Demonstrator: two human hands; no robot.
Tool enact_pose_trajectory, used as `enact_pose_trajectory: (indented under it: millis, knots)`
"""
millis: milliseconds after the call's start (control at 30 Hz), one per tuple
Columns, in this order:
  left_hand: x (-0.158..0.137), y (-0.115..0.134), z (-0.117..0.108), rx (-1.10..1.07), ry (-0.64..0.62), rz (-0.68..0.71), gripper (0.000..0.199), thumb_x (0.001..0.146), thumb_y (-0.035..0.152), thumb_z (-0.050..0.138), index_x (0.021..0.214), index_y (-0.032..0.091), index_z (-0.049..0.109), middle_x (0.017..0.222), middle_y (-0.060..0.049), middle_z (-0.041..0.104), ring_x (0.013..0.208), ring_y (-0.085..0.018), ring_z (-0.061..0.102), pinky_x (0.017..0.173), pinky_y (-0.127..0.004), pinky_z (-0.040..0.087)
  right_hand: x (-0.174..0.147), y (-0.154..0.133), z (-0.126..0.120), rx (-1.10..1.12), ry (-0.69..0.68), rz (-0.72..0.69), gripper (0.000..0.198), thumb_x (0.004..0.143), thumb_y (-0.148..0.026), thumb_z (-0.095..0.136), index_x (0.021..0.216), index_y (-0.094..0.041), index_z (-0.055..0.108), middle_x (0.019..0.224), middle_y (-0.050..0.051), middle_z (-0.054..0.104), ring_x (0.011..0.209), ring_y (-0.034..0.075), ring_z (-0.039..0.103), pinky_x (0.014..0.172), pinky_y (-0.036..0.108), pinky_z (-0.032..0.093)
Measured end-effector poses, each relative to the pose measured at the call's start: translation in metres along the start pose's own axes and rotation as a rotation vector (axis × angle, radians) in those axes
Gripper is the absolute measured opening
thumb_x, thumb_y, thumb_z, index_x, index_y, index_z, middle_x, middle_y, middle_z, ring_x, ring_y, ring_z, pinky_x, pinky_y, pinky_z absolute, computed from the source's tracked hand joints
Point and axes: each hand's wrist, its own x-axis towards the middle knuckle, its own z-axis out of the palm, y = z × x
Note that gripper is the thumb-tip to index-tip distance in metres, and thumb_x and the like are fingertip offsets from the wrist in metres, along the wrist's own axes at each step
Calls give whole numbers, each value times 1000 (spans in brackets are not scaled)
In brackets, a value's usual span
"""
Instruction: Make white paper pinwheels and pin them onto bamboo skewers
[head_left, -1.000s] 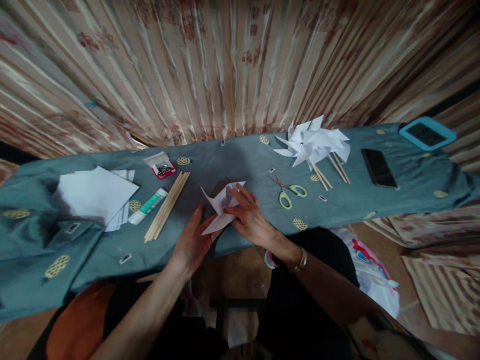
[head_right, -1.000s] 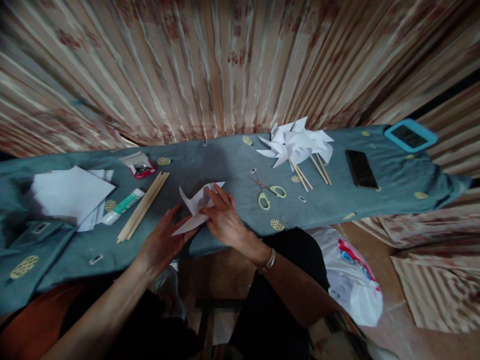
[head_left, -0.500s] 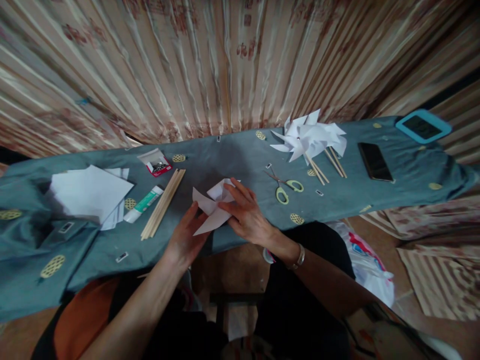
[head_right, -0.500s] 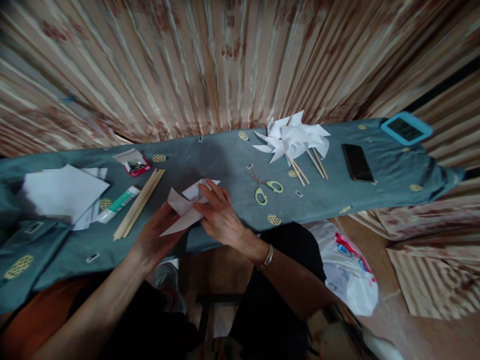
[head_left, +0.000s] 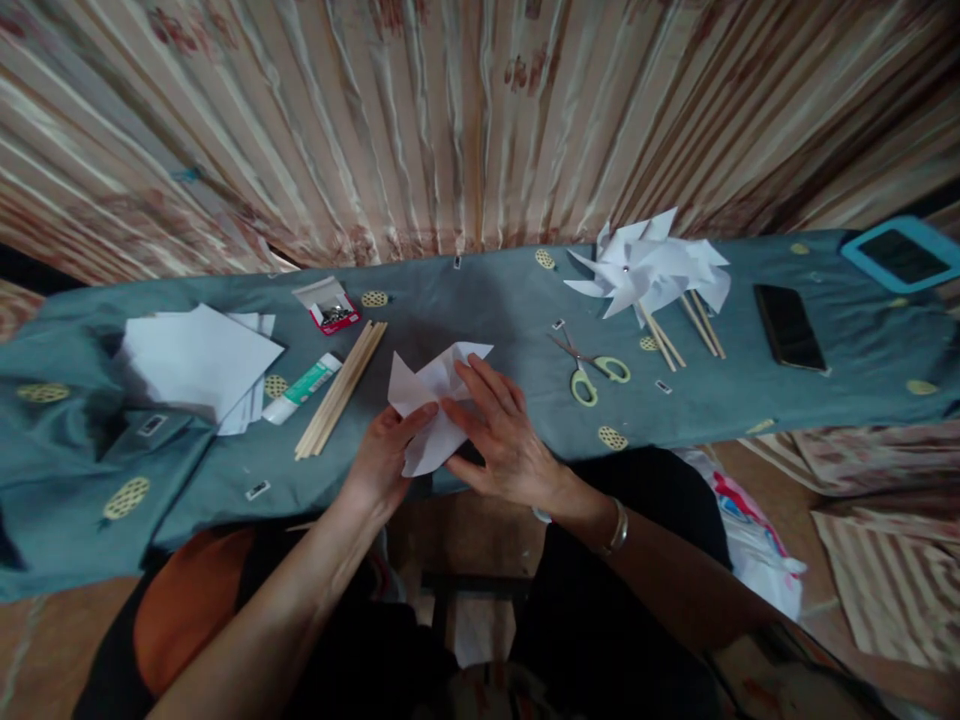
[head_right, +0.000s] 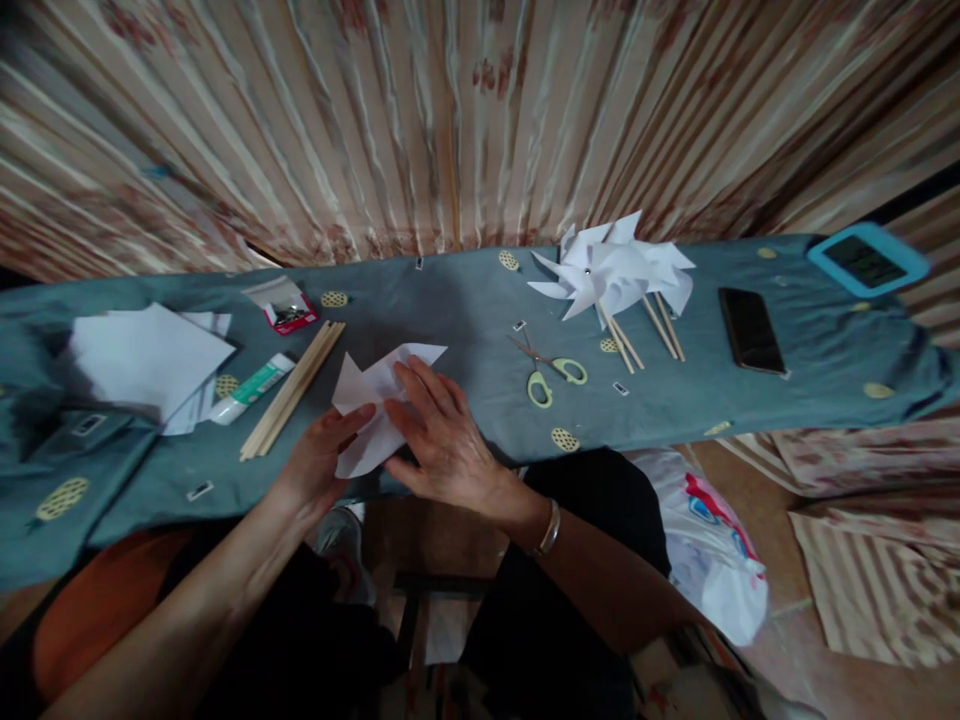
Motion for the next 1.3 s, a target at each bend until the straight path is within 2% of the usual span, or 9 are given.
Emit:
enact_pose_trajectory:
  millis: [133,333,533,767,867,1000,1200,1300]
  knots:
    - [2,-3,0,-1,7,16,36,48,23,89,77,14,71,72,-2,73,59,-13,64,56,-21,49,-2,-2,4,-3,17,-11,55,86,-32,60,138,-24,45,158,12,33,152,32,18,116,56,29]
    - [4,-7,-3,3,3,26,33,49,22,89,76,15,71,76,-3,75,58,-12,63,56,-21,49,-4,-1,7,-16,62,-69,53,85,-27,57,136,-15,44,156,18,34,152,30,15,115,53,30]
    - [7,-7,-2,-17,-53,27,28,58,17,84,83,14,71,75,-3,74,60,-13,65,60,-22,49,-1,6,3,-47,16,-40,46,84,-23,56,129,-20,50,158,13,33,152,29,15,116,54,27]
    - [7,-8,-3,-45,-140,-13,14,72,14,73,86,14,72,83,-5,75,69,-14,66,67,-23,49,0,18,6,-114,38,-9,36,83,-16,54,119,-20,56,153,13,39,151,28,20,116,49,29]
    - [7,-11,-4,-80,-163,-22,14,74,12,73,88,13,73,84,-4,76,71,-13,66,70,-21,50,-1,19,7,-76,19,7,38,83,-19,55,120,-23,55,154,11,38,151,28,20,116,50,28]
    - [9,-13,-5,-103,-139,-5,18,68,14,80,85,13,73,79,-1,76,68,-13,67,68,-21,51,-1,13,3,1,0,26,48,81,-21,58,127,-27,50,158,7,31,151,29,17,117,52,26]
    - [12,-14,-1,-75,-62,37,19,63,14,81,80,14,74,77,-4,76,66,-14,67,66,-22,53,-1,2,-5,22,28,-22,50,85,-32,59,132,-22,47,157,14,30,151,31,18,116,51,30]
    - [12,-14,1,-76,-76,41,17,63,13,81,78,14,74,76,-4,76,65,-14,66,65,-22,52,-2,0,-8,72,21,-1,52,86,-37,58,135,-23,46,158,12,28,152,33,17,116,55,29]
